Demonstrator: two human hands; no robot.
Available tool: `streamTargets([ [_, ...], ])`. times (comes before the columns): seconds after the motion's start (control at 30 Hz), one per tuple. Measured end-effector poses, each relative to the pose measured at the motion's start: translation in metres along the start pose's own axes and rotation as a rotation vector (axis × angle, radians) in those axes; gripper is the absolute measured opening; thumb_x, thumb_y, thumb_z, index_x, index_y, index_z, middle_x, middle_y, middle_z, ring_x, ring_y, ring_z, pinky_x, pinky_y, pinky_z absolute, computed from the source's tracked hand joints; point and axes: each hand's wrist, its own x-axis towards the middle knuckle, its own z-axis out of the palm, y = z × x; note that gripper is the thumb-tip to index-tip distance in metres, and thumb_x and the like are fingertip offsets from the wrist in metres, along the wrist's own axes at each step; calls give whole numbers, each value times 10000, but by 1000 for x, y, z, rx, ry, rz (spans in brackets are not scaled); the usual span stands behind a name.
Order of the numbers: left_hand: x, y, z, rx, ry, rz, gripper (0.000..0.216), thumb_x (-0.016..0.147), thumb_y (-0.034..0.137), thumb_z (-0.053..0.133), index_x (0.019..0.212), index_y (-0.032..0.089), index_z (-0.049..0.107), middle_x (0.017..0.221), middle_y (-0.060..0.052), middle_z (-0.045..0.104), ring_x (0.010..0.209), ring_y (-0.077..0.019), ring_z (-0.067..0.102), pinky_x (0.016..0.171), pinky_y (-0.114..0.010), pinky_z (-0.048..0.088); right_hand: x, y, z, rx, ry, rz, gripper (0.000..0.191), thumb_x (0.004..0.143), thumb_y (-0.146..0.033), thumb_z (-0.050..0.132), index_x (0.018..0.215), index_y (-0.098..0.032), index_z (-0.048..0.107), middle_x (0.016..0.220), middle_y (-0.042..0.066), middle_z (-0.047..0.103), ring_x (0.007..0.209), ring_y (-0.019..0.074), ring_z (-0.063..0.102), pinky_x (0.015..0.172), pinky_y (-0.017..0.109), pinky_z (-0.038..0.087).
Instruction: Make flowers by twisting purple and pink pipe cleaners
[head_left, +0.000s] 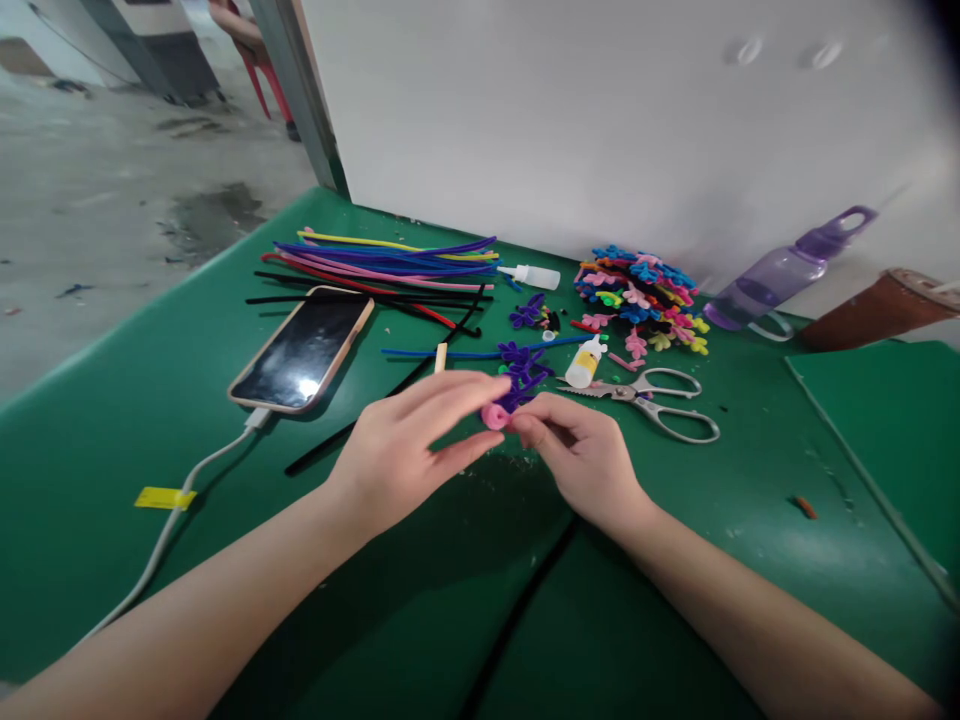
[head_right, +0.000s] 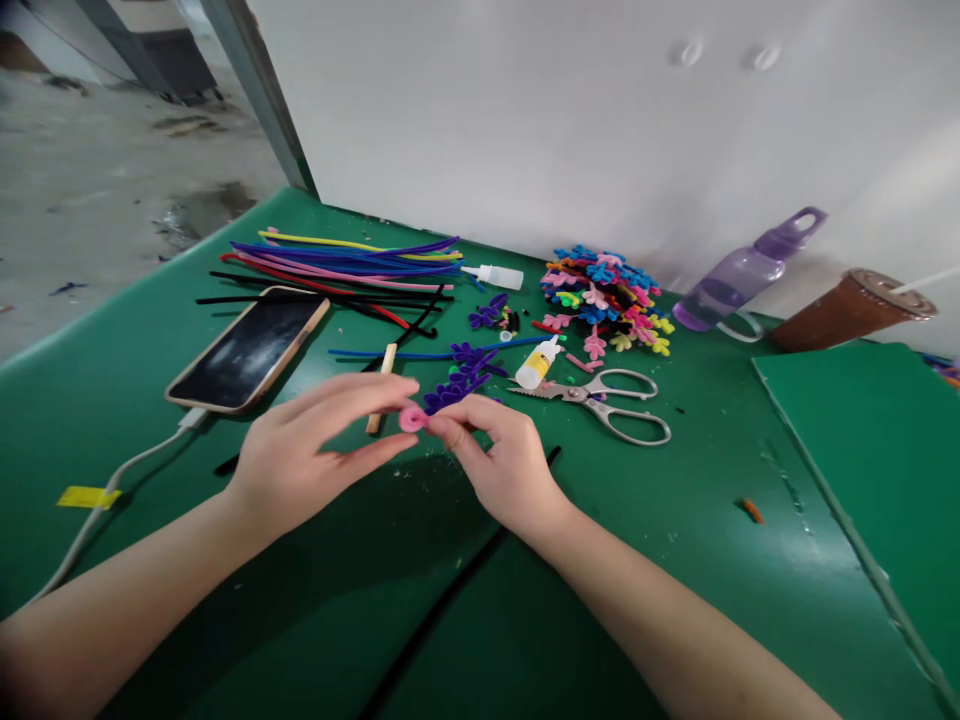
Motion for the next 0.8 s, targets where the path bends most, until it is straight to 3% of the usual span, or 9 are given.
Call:
streamTargets([
  [0.07,3,3,1,-259,-60,-251,444,800,364,575,1206,196,510,1040,-77,659,805,-171,659,729,-274,541,-1,4,-2,-207,121,-252,98,849,-226,544,826,-197,636,754,19,628,701,121,550,652,261,456],
  [0.17,9,5,0,-673,-231,-577,439,873,482,383,940,115,614,748,-77,678,566,-145,639,538,-242,519,-4,11,-6,-457,115,-563,108,815,-176,590,904,-216,637,792,27,657,762,147,562,698,293,473],
  [0.23,12,4,-1,-859,-361,-756,493,869,517,360,734,111,604,630,-72,657,474,-128,609,454,-211,477,-6,13,-8,-587,75,-694,166,809,-177,599,958,-242,633,813,17,668,801,161,569,731,314,477],
  [0.33,12,2,-2,-964,-519,-928,426,826,500,477,643,124,562,576,-59,651,450,-116,606,413,-172,447,-10,10,-10,-719,37,-782,214,826,-173,574,994,-296,626,852,-15,681,835,162,582,794,338,463],
  [0.43,12,2,-2,-1035,-568,-983,336,797,446,558,665,137,547,597,-39,657,461,-94,603,416,-147,441,-13,7,-11,-762,33,-798,245,836,-171,561,1012,-331,618,890,-41,688,850,154,592,815,343,445],
  [0.53,13,1,-2,-1099,-505,-965,218,769,350,628,722,150,554,579,11,619,439,-55,563,403,-118,411,-14,7,-10,-769,60,-762,240,835,-187,574,1021,-337,608,893,-52,693,863,158,596,844,366,410],
  [0.8,15,-4,-2,-833,-385,-712,208,733,267,676,900,146,648,681,-23,678,570,-103,627,551,-193,517,-4,10,-5,-647,166,-643,192,790,-199,638,967,-271,617,810,-37,694,776,142,590,802,350,397],
])
